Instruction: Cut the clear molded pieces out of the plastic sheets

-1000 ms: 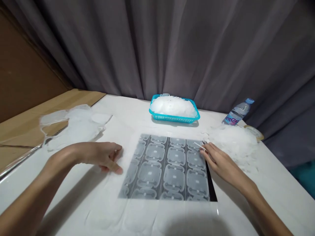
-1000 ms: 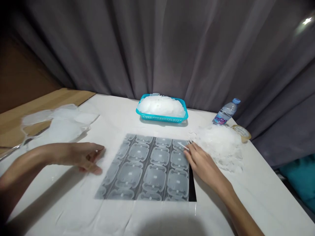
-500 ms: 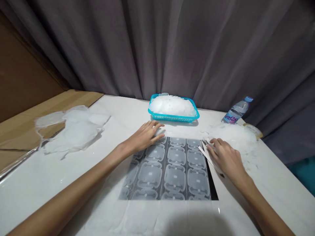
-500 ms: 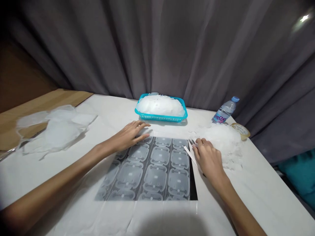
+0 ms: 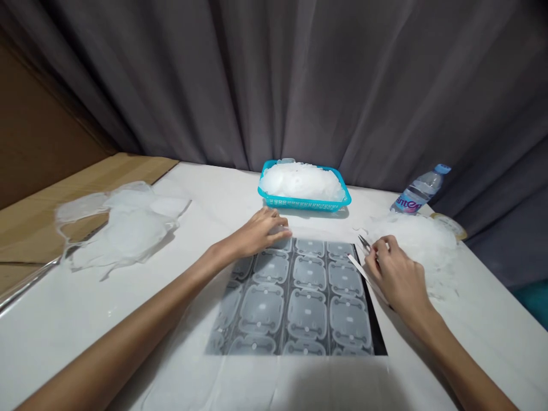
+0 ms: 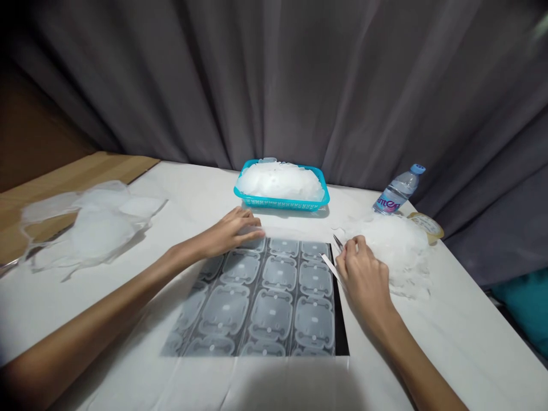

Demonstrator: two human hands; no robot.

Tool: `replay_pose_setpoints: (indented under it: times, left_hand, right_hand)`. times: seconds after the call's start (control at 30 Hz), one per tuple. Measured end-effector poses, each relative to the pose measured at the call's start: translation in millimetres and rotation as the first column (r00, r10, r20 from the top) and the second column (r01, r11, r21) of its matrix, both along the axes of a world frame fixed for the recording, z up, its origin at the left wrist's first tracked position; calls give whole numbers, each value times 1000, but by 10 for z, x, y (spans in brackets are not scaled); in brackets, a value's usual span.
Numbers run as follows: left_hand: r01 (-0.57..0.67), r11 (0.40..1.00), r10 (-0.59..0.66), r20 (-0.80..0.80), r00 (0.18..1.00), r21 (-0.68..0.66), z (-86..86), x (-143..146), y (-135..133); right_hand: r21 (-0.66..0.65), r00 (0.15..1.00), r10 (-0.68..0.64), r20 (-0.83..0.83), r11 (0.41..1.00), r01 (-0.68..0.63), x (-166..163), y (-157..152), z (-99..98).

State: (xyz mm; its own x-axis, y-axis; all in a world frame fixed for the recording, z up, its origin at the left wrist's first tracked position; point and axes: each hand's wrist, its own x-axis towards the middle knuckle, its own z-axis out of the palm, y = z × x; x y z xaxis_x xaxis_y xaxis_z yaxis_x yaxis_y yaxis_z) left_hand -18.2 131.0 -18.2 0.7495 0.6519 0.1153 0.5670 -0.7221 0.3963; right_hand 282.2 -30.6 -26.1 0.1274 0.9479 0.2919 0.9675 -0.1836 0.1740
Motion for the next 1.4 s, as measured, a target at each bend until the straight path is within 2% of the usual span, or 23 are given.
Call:
replay_pose_setpoints:
  times: [0.07,0.17,0.27,0.37,0.5,0.6,0.73,0.8,0.9,1.0,1.07,1.17,1.3,1.4]
  left_hand:
    - [13,1000,-13,6,1000,-8,92,-7,-9]
    - [56,998,-55,53,997,-14,231,-1,-57]
    - [65,990,-55,81,995,-125,342,19,-129]
    - [34,967,-20,57,998,-253,410,37,-190]
    - [51,949,-22,94,995,-310,458,53,-223]
    - [49,943,-18,97,995,-328,498,67,-243]
    - [12,967,0,47,999,-255,550,85,-291]
    - [12,978,-8,23,1000,-206,569,86,-308]
    - [41,988,-39,10,999,-151,591,73,-310]
    - [84,993,-85,-9,996,-86,619,55,-307]
    - [100,994,-101,-27,994,-40,650,47,-314]
    - [106,994,-106,-36,994,15,708,36,-338]
    - [123,988,-119,-45,992,89,782,8,-368]
    - [126,981,-121,-42,992,149,836,-11,-391]
  right_hand:
    - [66,1000,-7,-15,998,8,29,-5,-11]
    - [92,998,4,-57,996,1,105,-24,-36]
    - [123,988,97,-123,989,-82,153,-59,-22]
    - [250,961,164,-223,962,-106,120,-104,70]
    - [412,894,257,-367,907,-92,24,-146,227]
    - [445,816,375,-440,880,-164,18,-130,245]
    - [443,749,422,-510,876,-191,99,-52,142]
    - [477,693,430,-579,868,-140,137,-8,102]
    - [516,532,462,-710,855,-54,138,48,92]
    - [508,391,458,-798,861,28,62,106,113]
    - [478,329,444,-834,878,26,-18,156,147]
    - [464,263,463,-847,884,-63,-159,263,289]
    - [498,171,528,-831,846,-191,-371,485,677]
    - [499,189,563,-804,813,-298,-514,672,974]
